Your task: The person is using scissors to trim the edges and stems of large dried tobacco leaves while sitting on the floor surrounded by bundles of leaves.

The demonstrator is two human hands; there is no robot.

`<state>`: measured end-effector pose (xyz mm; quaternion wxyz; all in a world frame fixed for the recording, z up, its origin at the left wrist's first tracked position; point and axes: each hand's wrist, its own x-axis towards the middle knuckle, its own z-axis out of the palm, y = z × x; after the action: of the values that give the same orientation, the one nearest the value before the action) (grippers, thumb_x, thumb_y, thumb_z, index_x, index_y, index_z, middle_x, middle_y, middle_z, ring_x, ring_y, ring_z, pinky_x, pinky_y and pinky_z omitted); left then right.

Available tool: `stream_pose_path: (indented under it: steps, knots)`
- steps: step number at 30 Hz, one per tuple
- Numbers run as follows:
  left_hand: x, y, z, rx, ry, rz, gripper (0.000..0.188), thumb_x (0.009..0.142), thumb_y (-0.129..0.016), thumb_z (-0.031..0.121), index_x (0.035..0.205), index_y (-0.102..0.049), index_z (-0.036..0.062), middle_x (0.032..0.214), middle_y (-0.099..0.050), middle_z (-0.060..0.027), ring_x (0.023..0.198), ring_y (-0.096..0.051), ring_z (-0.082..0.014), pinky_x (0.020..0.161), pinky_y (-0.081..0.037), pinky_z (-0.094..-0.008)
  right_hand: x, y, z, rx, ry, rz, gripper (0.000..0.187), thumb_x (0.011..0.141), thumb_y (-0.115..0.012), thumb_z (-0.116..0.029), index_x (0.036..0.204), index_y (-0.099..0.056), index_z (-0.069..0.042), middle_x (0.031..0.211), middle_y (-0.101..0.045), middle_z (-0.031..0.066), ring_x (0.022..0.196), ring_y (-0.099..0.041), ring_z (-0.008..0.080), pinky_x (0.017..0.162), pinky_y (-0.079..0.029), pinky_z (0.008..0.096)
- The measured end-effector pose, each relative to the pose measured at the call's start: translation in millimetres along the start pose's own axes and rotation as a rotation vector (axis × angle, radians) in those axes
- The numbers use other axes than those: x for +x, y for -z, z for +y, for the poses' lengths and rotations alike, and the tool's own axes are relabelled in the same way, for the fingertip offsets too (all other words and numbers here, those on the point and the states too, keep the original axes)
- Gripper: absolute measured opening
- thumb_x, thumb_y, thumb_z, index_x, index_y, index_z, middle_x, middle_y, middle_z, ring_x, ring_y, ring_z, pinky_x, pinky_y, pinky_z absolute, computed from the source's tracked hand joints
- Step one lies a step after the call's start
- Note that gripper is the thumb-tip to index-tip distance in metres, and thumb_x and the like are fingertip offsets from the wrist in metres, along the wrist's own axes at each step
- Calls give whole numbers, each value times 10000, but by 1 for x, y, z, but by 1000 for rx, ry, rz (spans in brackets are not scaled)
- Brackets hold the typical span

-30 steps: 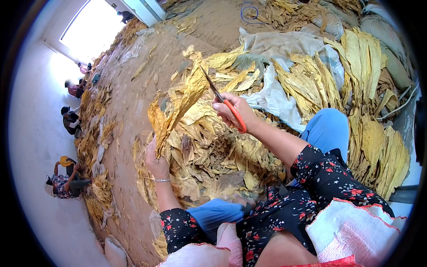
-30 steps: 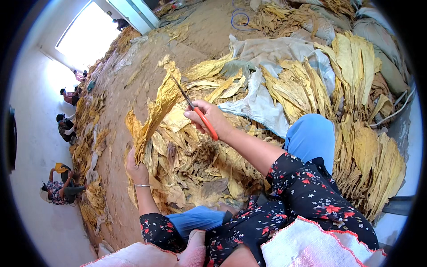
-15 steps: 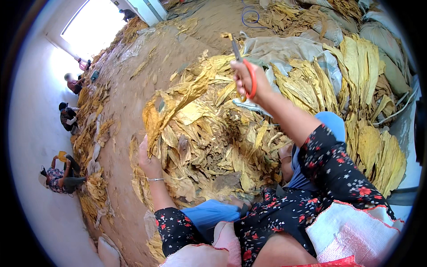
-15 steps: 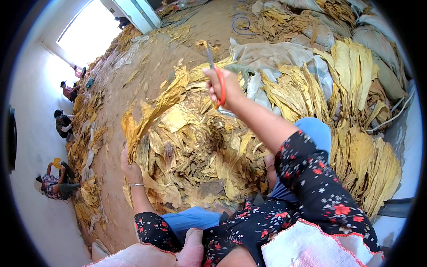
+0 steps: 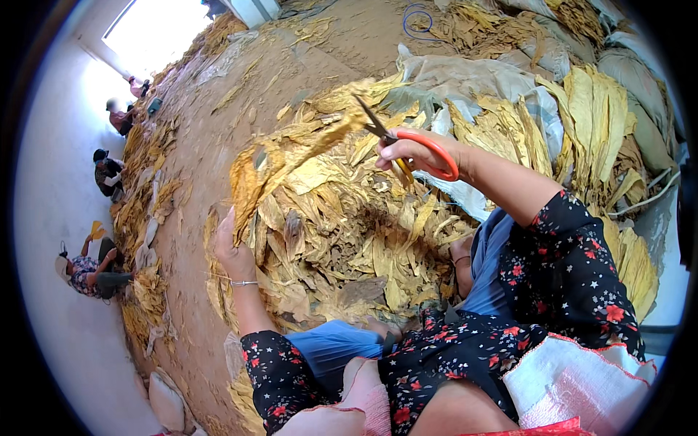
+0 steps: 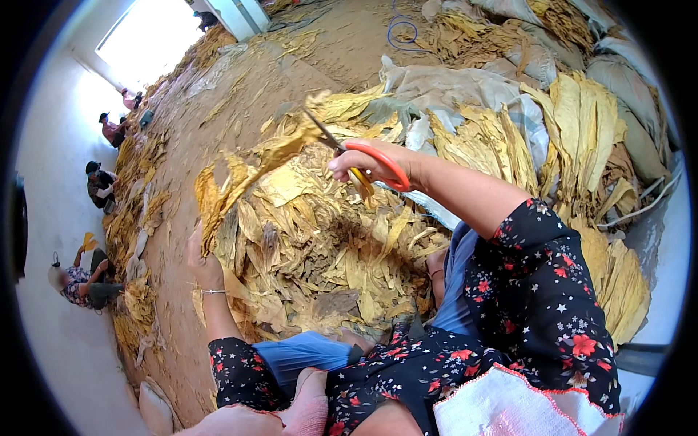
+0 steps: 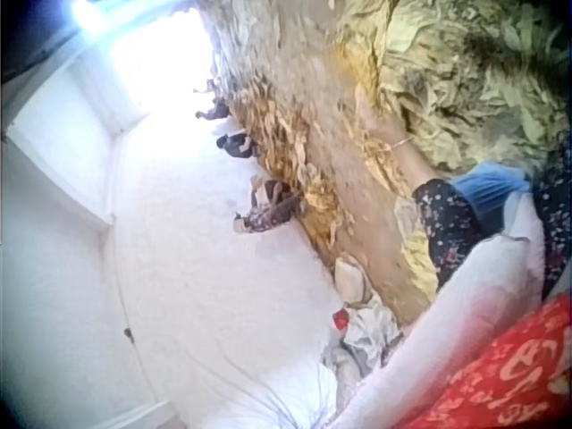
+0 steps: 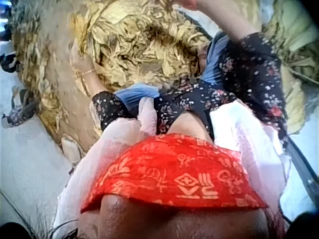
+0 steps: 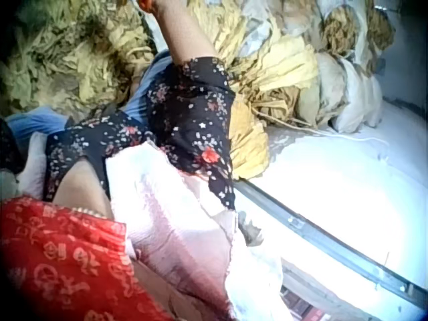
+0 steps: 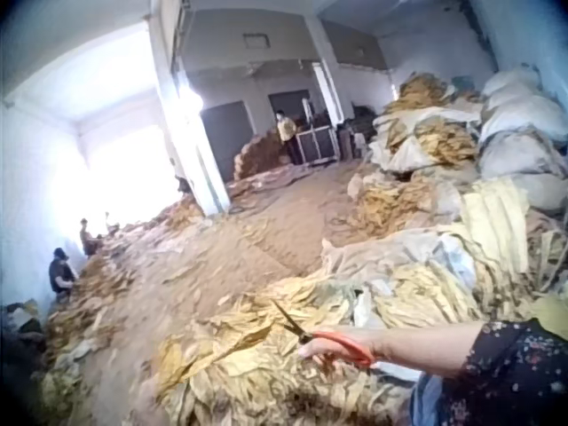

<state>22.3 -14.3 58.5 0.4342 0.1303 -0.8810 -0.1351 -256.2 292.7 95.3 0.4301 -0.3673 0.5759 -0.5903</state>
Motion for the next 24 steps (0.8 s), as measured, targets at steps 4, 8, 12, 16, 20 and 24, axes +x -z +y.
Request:
stream_pose_path:
  steps: [4, 8, 12, 16, 20, 24]
  knots:
    - [-4, 2, 2, 3, -1, -23, 672, 585, -371, -221, 1166, -603, 24, 1124, -628, -138, 1093, -575, -270, 966, -422, -346, 3, -2, -10, -107, -62, 139, 290, 833, -635, -314, 786, -526, -50, 636, -539, 27, 527, -525, 104, 475, -429, 246]
    - [-9, 15, 2, 257, -83, -46, 703, 594, -429, -192, 1211, -593, 102, 1098, -619, -107, 1015, -570, -277, 880, -430, -359, 4, 10, -5, 125, -103, 362, 240, 828, -653, -238, 818, -494, -58, 563, -474, 1, 385, -420, 68, 303, -317, 212]
    - [-10, 20, -3, 436, -130, 20, 694, 602, -459, -179, 1215, -592, 119, 1094, -616, -95, 984, -568, -263, 836, -425, -356, 5, 28, -5, 198, -5, 538, 241, 818, -661, -229, 871, -501, -57, 633, -495, 8, 433, -431, 60, 349, -360, 220]
    - [-5, 12, 7, 522, -206, 1, 640, 658, -503, -142, 1226, -583, 141, 1094, -615, -91, 970, -571, -252, 809, -425, -359, 0, 24, -7, -97, -34, 388, 303, 798, -668, -285, 927, -525, -51, 723, -525, 22, 544, -478, 64, 452, -419, 215]
    - [0, 9, 22, 602, -353, -19, 536, 751, -551, -48, 1239, -571, 173, 1108, -614, -93, 930, -578, -244, 786, -428, -360, 1, 4, -6, -498, -128, 239, 318, 771, -673, -306, 920, -518, -71, 722, -474, 13, 587, -436, 107, 505, -351, 247]
    - [4, 1, 43, 593, -462, 9, 427, 796, -569, 38, 1203, -600, 162, 1114, -616, -96, 886, -583, -233, 753, -434, -344, 7, -10, 11, -586, -144, 113, 469, 732, -686, -427, 915, -539, -21, 815, -539, 70, 783, -491, 180, 716, -407, 312]
